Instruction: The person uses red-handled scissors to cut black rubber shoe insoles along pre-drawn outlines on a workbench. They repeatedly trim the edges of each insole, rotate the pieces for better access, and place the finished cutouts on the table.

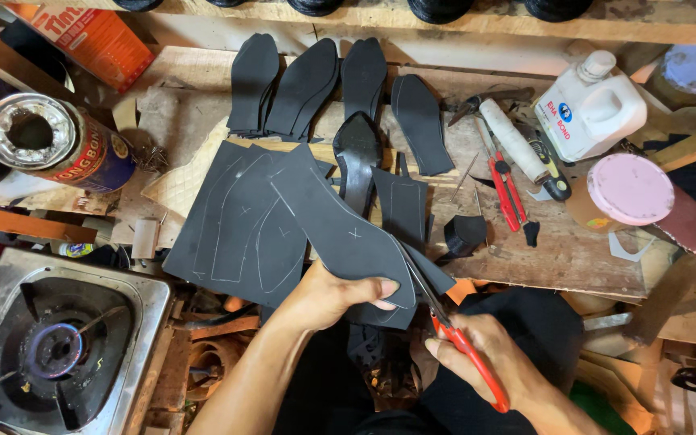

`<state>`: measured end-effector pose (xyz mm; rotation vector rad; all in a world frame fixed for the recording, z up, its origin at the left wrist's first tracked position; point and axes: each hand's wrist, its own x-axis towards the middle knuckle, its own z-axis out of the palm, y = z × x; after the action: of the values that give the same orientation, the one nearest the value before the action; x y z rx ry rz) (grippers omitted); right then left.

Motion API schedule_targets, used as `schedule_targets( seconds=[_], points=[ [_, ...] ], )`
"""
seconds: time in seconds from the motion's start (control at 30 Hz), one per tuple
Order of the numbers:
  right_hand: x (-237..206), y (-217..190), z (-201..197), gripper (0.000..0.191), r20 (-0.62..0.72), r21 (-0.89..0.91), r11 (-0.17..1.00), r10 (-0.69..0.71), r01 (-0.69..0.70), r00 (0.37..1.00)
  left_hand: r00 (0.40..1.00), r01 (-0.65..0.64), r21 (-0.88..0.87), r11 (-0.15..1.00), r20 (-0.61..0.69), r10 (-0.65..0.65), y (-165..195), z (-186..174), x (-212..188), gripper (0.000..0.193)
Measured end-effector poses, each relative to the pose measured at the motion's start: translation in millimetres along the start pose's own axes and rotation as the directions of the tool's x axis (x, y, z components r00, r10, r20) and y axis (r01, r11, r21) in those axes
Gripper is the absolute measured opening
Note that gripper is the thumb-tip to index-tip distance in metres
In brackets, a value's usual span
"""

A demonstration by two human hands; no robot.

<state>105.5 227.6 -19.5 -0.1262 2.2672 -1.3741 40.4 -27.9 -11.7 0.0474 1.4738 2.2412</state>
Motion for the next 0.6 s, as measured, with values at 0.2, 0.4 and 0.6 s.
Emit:
schedule_targets(
  seconds=[0.2, 0.4, 0.6],
  points=[
    [1, 2, -2, 0.042, 0.020, -0.037, 0.994, -0.100, 0.101, 0.995, 0.951, -0.205, 0.043, 0.978, -0.229, 0.210, 3, 11, 0, 0.047],
    [9, -11, -17, 0.039, 0.302, 0.131, 0.968, 0.166, -0.213, 0.939, 0.938, -0.165, 0.242, 0.956, -0.262, 0.228, 6, 15, -4, 0.048],
    [18, -25, 2, 0.028, 0.072, -0.061, 0.997, -0.040, 0.044, 0.997, 0.961, -0.155, 0.136, 0.979, -0.211, 0.181, -3, 24, -2, 0.042]
  ],
)
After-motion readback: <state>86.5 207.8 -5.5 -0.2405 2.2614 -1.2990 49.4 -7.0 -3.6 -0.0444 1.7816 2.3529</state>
